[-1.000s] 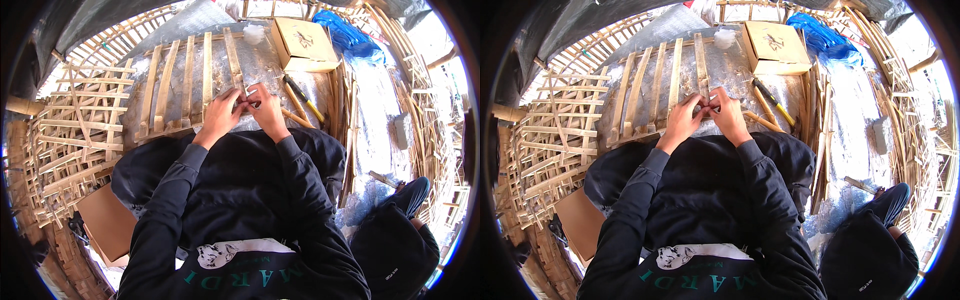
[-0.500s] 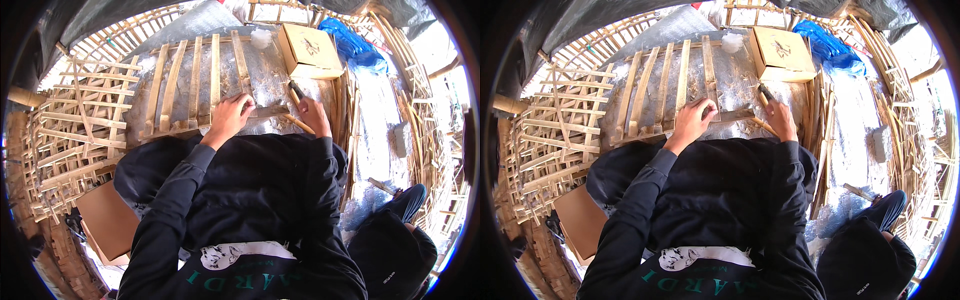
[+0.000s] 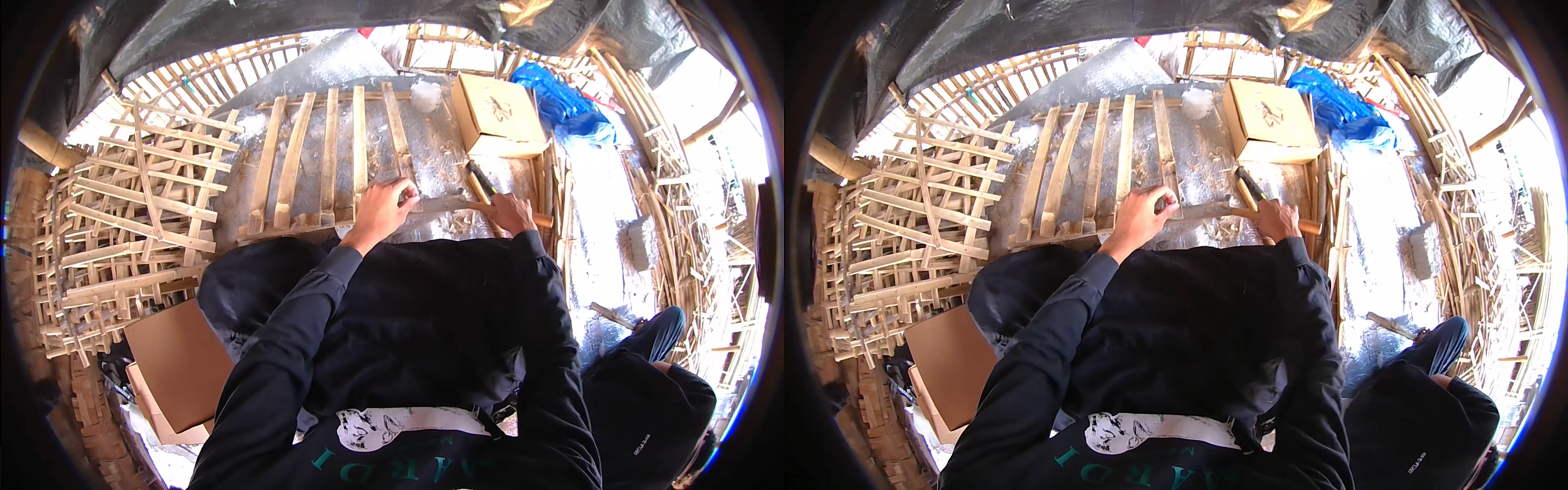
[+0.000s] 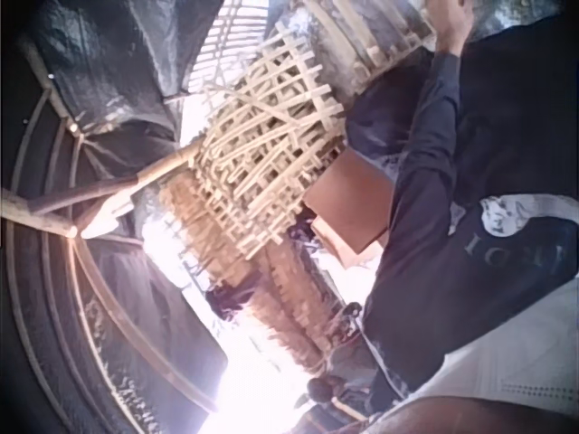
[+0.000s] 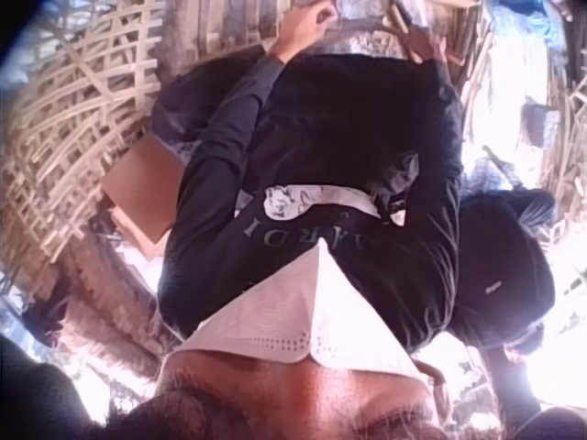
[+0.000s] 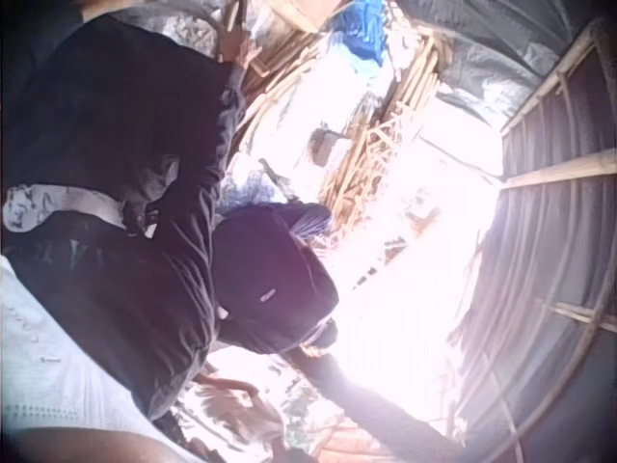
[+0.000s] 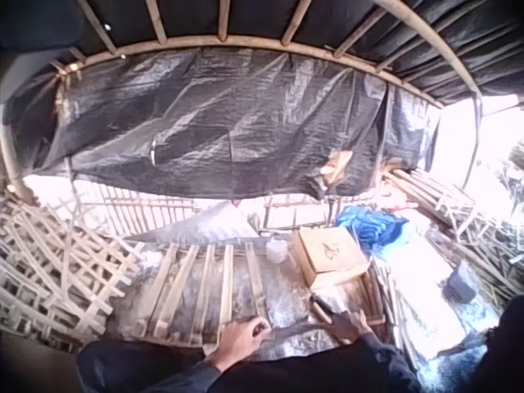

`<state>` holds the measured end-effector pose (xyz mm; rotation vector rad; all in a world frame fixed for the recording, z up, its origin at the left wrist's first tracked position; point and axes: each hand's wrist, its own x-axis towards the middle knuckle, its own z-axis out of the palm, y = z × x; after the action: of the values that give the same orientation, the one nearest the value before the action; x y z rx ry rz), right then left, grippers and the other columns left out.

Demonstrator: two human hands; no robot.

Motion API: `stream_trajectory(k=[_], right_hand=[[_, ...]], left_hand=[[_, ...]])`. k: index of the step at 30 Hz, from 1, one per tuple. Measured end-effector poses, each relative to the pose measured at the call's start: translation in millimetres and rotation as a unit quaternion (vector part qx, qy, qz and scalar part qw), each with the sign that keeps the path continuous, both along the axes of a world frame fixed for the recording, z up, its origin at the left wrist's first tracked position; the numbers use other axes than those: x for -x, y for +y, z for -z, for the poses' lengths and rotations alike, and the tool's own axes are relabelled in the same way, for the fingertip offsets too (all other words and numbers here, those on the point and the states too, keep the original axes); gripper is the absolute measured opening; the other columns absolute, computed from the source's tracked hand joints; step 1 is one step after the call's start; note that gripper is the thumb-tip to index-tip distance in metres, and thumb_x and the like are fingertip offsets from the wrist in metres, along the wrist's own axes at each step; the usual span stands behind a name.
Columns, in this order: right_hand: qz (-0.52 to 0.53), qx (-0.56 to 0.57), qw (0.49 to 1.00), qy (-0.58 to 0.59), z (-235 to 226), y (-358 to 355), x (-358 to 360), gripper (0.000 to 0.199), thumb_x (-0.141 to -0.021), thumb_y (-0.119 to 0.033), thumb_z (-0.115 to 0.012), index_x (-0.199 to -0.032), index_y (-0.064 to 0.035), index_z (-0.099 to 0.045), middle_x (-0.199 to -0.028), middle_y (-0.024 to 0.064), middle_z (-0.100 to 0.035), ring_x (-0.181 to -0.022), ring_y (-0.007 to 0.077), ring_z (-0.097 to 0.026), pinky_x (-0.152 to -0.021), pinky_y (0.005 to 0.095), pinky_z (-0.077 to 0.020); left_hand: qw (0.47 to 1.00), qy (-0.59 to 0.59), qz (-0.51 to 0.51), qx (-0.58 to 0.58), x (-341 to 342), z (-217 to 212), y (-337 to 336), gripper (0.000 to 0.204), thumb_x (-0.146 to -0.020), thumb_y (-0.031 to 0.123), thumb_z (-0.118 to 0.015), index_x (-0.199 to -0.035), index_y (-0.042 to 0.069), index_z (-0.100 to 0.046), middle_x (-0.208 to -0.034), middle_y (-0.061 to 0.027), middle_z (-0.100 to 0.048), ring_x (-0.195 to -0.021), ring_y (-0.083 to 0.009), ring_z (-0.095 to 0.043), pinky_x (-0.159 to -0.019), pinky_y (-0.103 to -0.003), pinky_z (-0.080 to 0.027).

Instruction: The person assembles a bamboo lattice structure by positioning thin wooden slats across parallel support beams and securing them by driving small nails through the slats with a hammer.

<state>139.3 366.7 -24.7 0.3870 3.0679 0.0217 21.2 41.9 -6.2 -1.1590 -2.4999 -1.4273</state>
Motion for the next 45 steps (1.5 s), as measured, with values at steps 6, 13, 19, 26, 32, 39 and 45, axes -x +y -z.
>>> stream_trajectory(k=[6, 13, 19, 26, 32, 39, 45], right_hand=[[-0.006, -0.133, 0.990, 0.053, -50.1, 29.1, -3.9, 0.016, -0.087, -0.008, -0.066, -0.099, -0.0065, -0.078, -0.095, 0.0149, -0.076, -0.099, 0.0372, -0.074, -0.083, 0.0518, -0.0540], [0.080, 0.265, 0.933, 0.232, -110.4, 26.6, -24.9, 0.043, -0.096, -0.019, -0.075, -0.133, 0.0011, -0.068, -0.087, 0.0193, -0.067, -0.078, 0.0281, -0.068, -0.073, 0.0432, -0.0539], [-0.007, 0.226, 0.973, 0.046, -173.7, -44.0, -21.1, 0.031, -0.100, -0.024, -0.073, -0.112, 0.0040, -0.069, -0.085, 0.0277, -0.068, -0.081, 0.0429, -0.069, -0.073, 0.0516, -0.0497], [-0.138, 0.333, 0.924, 0.126, -180.3, -96.6, -15.9, 0.028, -0.103, -0.013, -0.071, -0.125, 0.0009, -0.061, -0.084, 0.0276, -0.064, -0.079, 0.0480, -0.062, -0.071, 0.0462, -0.0497], [-0.146, 0.309, 0.934, 0.104, -117.5, -99.7, -20.0, 0.021, -0.104, -0.013, -0.068, -0.120, -0.0007, -0.064, -0.089, 0.0288, -0.066, -0.082, 0.0529, -0.064, -0.071, 0.0555, -0.0475], [-0.114, 0.335, 0.924, 0.143, -112.3, -102.3, -28.8, 0.025, -0.102, -0.016, -0.072, -0.120, -0.0006, -0.065, -0.085, 0.0273, -0.068, -0.082, 0.0519, -0.065, -0.070, 0.0555, -0.0494], [-0.074, 0.261, 0.950, 0.151, -94.4, -102.9, -49.2, 0.020, -0.100, -0.015, -0.073, -0.116, -0.0049, -0.069, -0.087, 0.0258, -0.071, -0.087, 0.0499, -0.068, -0.073, 0.0555, -0.0511]], left_hand=[[1.000, -0.013, -0.024, 0.014, 1.3, 11.5, -8.5, 0.011, -0.095, 0.021, -0.079, -0.097, 0.011, -0.075, -0.090, -0.0082, -0.078, -0.080, -0.0324, -0.074, -0.074, -0.043, -0.057], [0.999, -0.031, -0.020, -0.013, -0.3, 7.3, -9.4, 0.013, -0.094, 0.024, -0.080, -0.094, 0.013, -0.074, -0.092, -0.0065, -0.079, -0.083, -0.0336, -0.076, -0.078, -0.046, -0.060], [0.997, -0.072, -0.028, 0.000, 0.1, 1.2, -6.4, 0.012, -0.093, 0.025, -0.080, -0.095, 0.013, -0.077, -0.093, -0.0066, -0.080, -0.087, -0.0343, -0.076, -0.080, -0.047, -0.059], [0.997, -0.069, -0.005, -0.026, 7.8, 4.1, -1.3, 0.015, -0.091, 0.022, -0.083, -0.095, 0.008, -0.079, -0.089, -0.0099, -0.079, -0.083, -0.0311, -0.076, -0.078, -0.039, -0.057], [0.993, -0.110, -0.014, -0.031, 3.2, 2.2, -5.3, 0.012, -0.089, 0.021, -0.084, -0.092, 0.010, -0.080, -0.093, -0.0095, -0.080, -0.086, -0.0332, -0.076, -0.080, -0.042, -0.058], [0.994, -0.109, -0.005, -0.014, 7.6, 7.0, -8.2, 0.012, -0.088, 0.021, -0.085, -0.092, 0.011, -0.082, -0.092, -0.0109, -0.080, -0.085, -0.0350, -0.076, -0.082, -0.040, -0.060], [0.995, -0.099, -0.020, 0.022, 6.5, 2.2, -6.9, 0.017, -0.087, 0.021, -0.087, -0.094, 0.006, -0.082, -0.092, -0.0094, -0.081, -0.085, -0.0303, -0.078, -0.080, -0.036, -0.058]])
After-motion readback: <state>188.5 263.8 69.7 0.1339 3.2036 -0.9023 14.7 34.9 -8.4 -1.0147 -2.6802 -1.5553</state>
